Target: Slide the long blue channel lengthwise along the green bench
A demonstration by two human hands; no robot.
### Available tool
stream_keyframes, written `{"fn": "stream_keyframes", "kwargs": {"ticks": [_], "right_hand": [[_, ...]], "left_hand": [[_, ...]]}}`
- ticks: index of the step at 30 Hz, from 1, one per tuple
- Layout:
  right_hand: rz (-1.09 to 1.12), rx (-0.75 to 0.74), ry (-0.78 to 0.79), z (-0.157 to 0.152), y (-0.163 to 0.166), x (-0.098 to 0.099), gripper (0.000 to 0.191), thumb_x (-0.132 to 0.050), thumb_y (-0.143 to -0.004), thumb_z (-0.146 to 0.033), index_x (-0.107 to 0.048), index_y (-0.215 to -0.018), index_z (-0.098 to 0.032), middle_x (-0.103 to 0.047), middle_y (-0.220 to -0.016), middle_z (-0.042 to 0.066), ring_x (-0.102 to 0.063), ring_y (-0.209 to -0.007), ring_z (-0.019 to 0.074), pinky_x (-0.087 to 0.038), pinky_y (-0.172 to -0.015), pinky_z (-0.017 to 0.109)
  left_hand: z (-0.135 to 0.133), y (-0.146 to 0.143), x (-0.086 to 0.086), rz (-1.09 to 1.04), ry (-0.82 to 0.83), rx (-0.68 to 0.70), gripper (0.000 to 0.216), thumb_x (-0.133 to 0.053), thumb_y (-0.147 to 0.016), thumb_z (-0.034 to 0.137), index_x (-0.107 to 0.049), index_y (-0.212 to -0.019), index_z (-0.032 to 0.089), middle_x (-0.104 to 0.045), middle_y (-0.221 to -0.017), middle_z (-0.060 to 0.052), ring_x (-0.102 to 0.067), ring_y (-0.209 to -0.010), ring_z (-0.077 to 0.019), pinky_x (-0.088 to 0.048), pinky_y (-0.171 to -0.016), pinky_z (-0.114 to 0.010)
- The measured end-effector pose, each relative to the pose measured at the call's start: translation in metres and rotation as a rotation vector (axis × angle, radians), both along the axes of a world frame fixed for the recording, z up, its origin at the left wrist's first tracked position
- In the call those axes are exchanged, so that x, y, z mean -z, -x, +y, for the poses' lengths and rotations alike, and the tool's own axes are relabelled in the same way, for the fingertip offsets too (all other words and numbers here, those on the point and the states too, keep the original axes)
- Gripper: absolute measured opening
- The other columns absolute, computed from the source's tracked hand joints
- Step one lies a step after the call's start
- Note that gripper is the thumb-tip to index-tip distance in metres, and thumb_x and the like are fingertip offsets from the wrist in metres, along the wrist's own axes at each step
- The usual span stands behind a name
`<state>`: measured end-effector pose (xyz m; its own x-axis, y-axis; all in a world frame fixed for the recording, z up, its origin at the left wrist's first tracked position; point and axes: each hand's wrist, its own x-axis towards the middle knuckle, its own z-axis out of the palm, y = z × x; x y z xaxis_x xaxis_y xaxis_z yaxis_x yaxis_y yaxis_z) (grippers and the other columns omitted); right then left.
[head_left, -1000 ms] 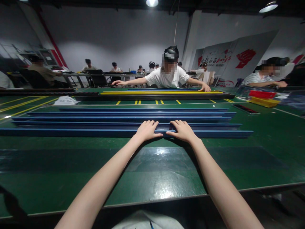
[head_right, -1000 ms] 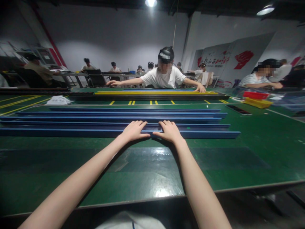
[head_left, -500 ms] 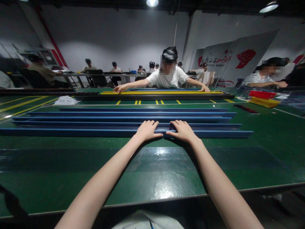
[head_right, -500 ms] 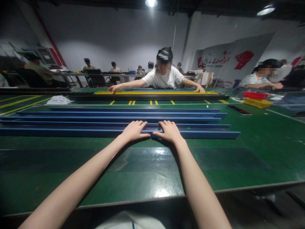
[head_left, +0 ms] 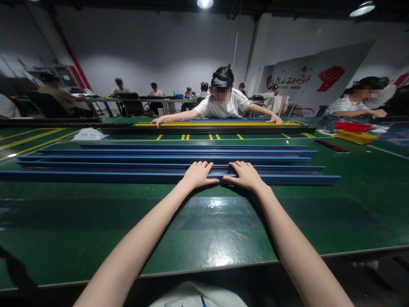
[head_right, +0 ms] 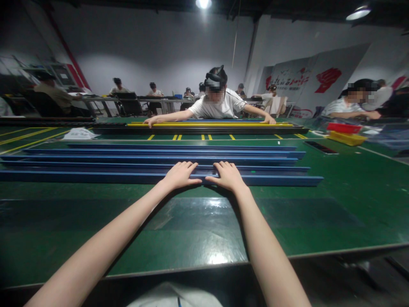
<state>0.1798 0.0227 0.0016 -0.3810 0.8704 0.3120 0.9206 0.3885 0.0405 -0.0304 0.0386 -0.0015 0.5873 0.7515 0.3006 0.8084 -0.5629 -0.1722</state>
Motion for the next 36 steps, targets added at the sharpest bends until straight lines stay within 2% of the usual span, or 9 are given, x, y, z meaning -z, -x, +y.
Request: {"fn": "stream_keyframes", "kwargs": {"ticks": [36], "right_hand": [[0.002, 0.001, -0.001, -0.0030, -0.0047, -0.0012, 0.065, -0.039, -0.077, -0.064, -0.051, -0.118, -0.016, -0.058, -0.113, 0.012, -0.051, -0.103, 0.0257, -0.034, -0.085, 0.036]], "left_hand": [[-0.0032, -0.0056, -0.0026, -0.008, 0.028, -0.008, 0.073, -0.039, -0.077, 0.066, -0.043, -0.126, 0.012, -0.056, -0.115, -0.015, -0.052, -0.102, -0.0280, -0.037, -0.085, -0.036]]}}
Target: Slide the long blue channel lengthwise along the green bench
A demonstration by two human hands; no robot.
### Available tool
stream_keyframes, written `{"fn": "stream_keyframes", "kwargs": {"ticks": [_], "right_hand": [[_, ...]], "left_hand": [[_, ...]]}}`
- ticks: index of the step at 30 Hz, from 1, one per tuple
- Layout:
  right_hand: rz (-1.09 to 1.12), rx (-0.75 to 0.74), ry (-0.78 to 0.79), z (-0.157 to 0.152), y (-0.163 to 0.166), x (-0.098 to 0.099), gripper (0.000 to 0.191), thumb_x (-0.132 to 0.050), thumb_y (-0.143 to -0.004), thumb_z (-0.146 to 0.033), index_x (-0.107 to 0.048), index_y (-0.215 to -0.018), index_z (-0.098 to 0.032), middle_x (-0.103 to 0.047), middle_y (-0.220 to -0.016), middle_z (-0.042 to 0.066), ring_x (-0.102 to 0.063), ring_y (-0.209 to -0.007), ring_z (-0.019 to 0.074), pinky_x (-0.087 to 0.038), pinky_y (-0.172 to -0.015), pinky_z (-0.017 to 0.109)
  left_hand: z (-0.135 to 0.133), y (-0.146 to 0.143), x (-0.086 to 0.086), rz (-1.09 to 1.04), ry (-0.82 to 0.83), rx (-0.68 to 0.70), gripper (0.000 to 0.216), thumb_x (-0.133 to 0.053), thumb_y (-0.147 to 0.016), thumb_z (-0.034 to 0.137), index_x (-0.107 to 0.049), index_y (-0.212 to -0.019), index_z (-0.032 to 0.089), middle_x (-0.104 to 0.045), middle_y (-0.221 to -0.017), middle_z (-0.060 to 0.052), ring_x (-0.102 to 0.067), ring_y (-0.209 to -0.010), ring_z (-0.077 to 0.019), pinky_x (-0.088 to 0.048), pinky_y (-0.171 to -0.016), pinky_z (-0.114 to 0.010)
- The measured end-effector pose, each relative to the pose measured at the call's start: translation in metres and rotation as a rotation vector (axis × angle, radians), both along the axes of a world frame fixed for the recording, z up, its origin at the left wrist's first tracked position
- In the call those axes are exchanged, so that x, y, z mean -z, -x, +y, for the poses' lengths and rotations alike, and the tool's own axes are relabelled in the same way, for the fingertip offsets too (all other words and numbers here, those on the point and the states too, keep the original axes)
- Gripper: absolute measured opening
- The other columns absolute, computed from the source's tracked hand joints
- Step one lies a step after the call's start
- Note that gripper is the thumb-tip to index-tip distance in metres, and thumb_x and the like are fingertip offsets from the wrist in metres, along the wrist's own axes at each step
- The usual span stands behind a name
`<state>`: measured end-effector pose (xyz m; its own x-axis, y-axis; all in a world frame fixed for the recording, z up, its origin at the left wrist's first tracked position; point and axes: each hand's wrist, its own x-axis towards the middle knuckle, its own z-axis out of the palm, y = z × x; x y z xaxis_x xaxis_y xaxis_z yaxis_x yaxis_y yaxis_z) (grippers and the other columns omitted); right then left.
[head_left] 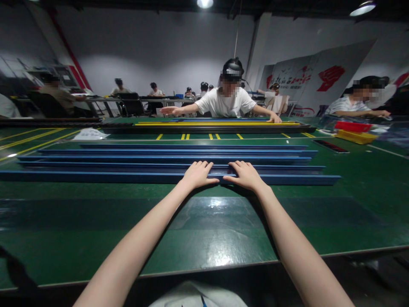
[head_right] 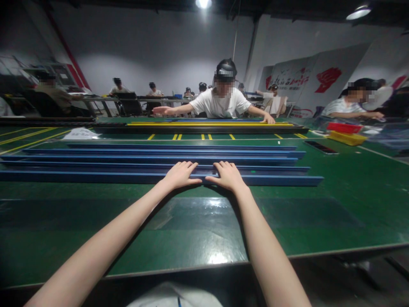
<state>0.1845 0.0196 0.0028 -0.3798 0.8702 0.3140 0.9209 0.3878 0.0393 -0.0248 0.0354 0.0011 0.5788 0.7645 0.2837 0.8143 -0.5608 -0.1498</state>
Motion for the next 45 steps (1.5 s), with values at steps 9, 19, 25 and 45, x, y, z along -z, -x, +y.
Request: {"fn": "stream_keyframes", "kwargs": {"ticks": [9, 19, 25, 45], "right_hand": [[0.002, 0.000, 0.002, 0.0015, 0.0020, 0.0008, 0.064, -0.039, -0.077, -0.064, -0.051, -0.119, -0.017, -0.057, -0.113, 0.012, -0.050, -0.103, 0.0259, -0.034, -0.085, 0.036], [0.001, 0.002, 0.006, 0.0023, 0.0046, 0.0006, 0.065, -0.039, -0.077, -0.064, -0.051, -0.119, -0.016, -0.057, -0.113, 0.012, -0.050, -0.103, 0.0261, -0.034, -0.085, 0.037], [-0.004, 0.008, 0.004, 0.0016, 0.0060, 0.0005, 0.065, -0.038, -0.077, -0.064, -0.051, -0.119, -0.016, -0.058, -0.113, 0.012, -0.051, -0.103, 0.0257, -0.034, -0.086, 0.036], [-0.004, 0.003, 0.008, 0.0018, 0.0063, 0.0005, 0.064, -0.038, -0.078, -0.064, -0.051, -0.119, -0.016, -0.057, -0.114, 0.012, -0.051, -0.103, 0.0256, -0.034, -0.085, 0.036]], "left_hand": [[0.0024, 0.0024, 0.0029, 0.000, -0.008, 0.003, 0.073, -0.038, -0.077, 0.066, -0.043, -0.126, 0.012, -0.056, -0.115, -0.015, -0.051, -0.103, -0.0283, -0.037, -0.085, -0.037], [0.0035, 0.0048, 0.0029, -0.002, -0.003, 0.002, 0.072, -0.039, -0.077, 0.066, -0.043, -0.126, 0.013, -0.055, -0.117, -0.015, -0.051, -0.104, -0.0283, -0.037, -0.086, -0.037], [0.0036, 0.0059, 0.0027, 0.001, -0.009, 0.007, 0.072, -0.038, -0.077, 0.066, -0.043, -0.125, 0.012, -0.055, -0.116, -0.015, -0.052, -0.103, -0.0281, -0.037, -0.086, -0.037], [0.0031, 0.0061, 0.0028, 0.001, -0.014, 0.006, 0.072, -0.038, -0.077, 0.066, -0.043, -0.125, 0.012, -0.056, -0.115, -0.014, -0.052, -0.102, -0.0282, -0.038, -0.085, -0.037]]}}
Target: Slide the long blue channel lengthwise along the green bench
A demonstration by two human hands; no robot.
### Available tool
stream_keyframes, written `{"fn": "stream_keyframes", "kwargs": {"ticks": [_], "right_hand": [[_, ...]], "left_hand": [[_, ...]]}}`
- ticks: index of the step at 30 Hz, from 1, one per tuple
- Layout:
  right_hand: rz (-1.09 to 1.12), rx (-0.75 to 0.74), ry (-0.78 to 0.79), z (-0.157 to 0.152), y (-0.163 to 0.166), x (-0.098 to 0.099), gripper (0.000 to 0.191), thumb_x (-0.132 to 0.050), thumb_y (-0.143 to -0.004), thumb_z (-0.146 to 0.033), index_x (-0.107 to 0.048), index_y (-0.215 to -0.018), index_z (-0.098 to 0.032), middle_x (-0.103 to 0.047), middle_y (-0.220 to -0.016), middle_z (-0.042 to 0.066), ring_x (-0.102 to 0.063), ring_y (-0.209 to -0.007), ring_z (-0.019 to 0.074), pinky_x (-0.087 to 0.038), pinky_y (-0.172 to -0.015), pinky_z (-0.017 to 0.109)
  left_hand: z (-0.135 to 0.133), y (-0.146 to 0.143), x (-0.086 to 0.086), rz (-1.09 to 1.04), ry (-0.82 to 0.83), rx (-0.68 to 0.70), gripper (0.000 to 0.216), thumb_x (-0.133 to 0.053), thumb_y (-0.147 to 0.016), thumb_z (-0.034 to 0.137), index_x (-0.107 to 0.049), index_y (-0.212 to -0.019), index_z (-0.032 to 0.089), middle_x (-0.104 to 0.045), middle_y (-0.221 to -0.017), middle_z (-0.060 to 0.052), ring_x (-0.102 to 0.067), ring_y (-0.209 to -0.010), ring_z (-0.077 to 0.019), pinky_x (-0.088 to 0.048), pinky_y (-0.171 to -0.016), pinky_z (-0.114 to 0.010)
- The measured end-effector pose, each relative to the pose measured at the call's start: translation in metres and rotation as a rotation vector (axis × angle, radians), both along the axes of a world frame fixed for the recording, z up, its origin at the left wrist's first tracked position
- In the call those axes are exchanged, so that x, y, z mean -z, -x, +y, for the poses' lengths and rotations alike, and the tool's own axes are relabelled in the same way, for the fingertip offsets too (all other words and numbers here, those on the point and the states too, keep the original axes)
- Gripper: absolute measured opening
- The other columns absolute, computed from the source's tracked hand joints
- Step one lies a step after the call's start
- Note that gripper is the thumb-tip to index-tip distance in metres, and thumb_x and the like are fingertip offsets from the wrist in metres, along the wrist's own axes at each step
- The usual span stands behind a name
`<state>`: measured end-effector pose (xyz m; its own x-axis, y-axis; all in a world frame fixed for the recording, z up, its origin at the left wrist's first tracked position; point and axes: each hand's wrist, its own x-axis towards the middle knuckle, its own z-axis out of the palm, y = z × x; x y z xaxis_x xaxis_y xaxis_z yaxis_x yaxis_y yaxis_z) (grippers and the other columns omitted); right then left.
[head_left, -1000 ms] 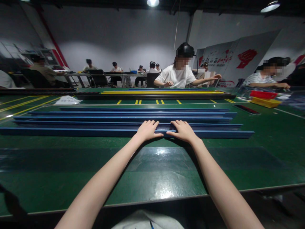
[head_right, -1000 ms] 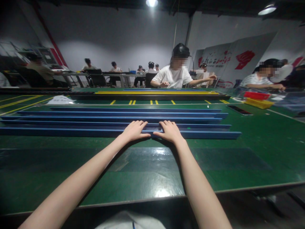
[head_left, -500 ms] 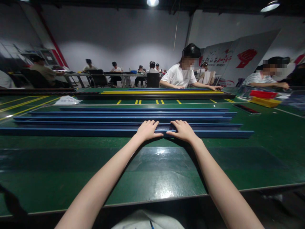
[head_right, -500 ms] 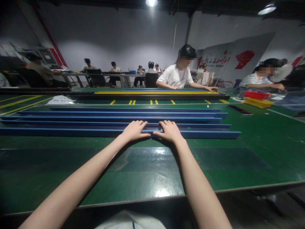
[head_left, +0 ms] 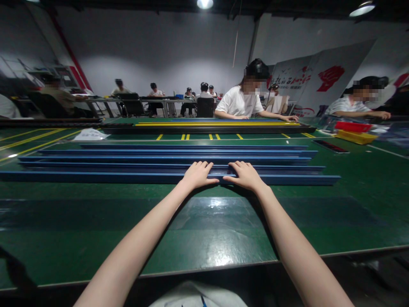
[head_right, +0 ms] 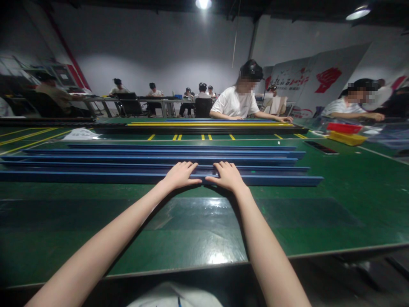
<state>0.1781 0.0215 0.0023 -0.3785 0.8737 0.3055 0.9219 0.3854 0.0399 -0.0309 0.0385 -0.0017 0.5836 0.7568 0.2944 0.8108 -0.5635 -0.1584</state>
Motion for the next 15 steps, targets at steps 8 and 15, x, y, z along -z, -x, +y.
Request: {"fn": "stream_keyframes", "kwargs": {"ticks": [8, 15], "right_hand": [[-0.005, 0.005, -0.008, -0.0001, -0.0004, 0.0010, 0.065, -0.039, -0.078, -0.064, -0.050, -0.120, -0.015, -0.057, -0.113, 0.012, -0.051, -0.104, 0.0254, -0.034, -0.085, 0.035], [-0.007, -0.003, -0.010, 0.0009, -0.0013, 0.0015, 0.065, -0.038, -0.078, -0.064, -0.050, -0.120, -0.015, -0.057, -0.114, 0.012, -0.050, -0.104, 0.0260, -0.034, -0.085, 0.036]], "left_hand": [[0.0011, -0.0002, 0.0014, -0.002, 0.004, 0.002, 0.072, -0.039, -0.077, 0.066, -0.043, -0.125, 0.012, -0.056, -0.115, -0.014, -0.052, -0.103, -0.0282, -0.038, -0.085, -0.037], [0.0000, -0.0007, 0.0008, 0.004, 0.002, -0.006, 0.072, -0.039, -0.077, 0.066, -0.043, -0.125, 0.013, -0.055, -0.117, -0.014, -0.052, -0.103, -0.0276, -0.038, -0.086, -0.036]]}}
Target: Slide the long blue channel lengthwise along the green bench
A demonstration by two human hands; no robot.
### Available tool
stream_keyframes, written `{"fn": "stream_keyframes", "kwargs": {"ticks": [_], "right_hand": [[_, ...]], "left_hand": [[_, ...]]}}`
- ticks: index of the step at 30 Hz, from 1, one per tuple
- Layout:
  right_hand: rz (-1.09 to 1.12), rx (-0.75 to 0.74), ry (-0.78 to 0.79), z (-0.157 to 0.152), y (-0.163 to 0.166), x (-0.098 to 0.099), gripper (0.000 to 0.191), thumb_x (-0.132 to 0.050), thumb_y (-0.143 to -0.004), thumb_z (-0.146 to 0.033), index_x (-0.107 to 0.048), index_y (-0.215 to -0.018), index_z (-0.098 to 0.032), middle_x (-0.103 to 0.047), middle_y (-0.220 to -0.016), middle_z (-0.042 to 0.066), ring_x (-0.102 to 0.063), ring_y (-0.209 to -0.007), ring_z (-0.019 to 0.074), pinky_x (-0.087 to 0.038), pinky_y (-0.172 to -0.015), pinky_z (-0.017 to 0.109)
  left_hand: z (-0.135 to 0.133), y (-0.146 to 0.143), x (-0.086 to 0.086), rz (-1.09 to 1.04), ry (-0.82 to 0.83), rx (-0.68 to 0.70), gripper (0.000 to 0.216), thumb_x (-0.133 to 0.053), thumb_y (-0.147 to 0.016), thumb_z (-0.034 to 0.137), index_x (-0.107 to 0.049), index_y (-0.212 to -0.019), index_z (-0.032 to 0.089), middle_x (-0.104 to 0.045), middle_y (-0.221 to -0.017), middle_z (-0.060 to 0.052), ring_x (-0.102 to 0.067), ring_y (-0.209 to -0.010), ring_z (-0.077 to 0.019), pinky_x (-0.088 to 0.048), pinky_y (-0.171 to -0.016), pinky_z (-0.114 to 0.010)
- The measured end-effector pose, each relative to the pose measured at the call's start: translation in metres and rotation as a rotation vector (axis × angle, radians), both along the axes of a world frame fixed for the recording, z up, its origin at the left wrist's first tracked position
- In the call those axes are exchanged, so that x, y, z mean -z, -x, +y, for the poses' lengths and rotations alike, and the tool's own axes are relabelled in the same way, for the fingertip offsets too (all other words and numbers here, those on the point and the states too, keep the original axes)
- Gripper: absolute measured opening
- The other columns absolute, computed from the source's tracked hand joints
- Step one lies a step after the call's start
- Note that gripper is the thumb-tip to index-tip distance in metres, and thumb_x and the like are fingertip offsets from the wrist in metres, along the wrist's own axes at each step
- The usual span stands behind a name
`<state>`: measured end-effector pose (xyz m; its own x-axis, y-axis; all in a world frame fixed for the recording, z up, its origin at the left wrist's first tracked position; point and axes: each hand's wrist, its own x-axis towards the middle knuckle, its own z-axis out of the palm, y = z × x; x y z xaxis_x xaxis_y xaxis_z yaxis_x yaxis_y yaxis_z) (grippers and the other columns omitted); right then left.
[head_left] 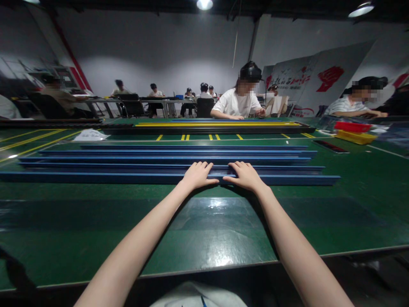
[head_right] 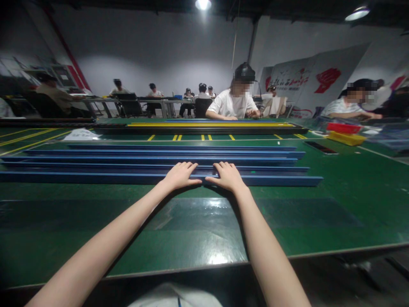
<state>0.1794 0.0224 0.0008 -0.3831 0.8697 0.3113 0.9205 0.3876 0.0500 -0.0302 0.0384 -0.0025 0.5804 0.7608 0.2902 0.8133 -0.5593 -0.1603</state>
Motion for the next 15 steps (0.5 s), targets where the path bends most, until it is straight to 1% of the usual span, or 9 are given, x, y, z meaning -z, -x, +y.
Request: {"fn": "stream_keyframes", "kwargs": {"ticks": [15], "right_hand": [[0.010, 0.004, 0.003, -0.0003, -0.0002, -0.0005, 0.066, -0.038, -0.078, -0.064, -0.051, -0.120, -0.015, -0.057, -0.113, 0.012, -0.050, -0.103, 0.0260, -0.034, -0.085, 0.036]], "left_hand": [[0.0006, 0.0004, -0.0008, 0.000, 0.007, 0.004, 0.073, -0.036, -0.078, 0.067, -0.042, -0.126, 0.012, -0.055, -0.116, -0.014, -0.051, -0.103, -0.0281, -0.037, -0.086, -0.036]]}}
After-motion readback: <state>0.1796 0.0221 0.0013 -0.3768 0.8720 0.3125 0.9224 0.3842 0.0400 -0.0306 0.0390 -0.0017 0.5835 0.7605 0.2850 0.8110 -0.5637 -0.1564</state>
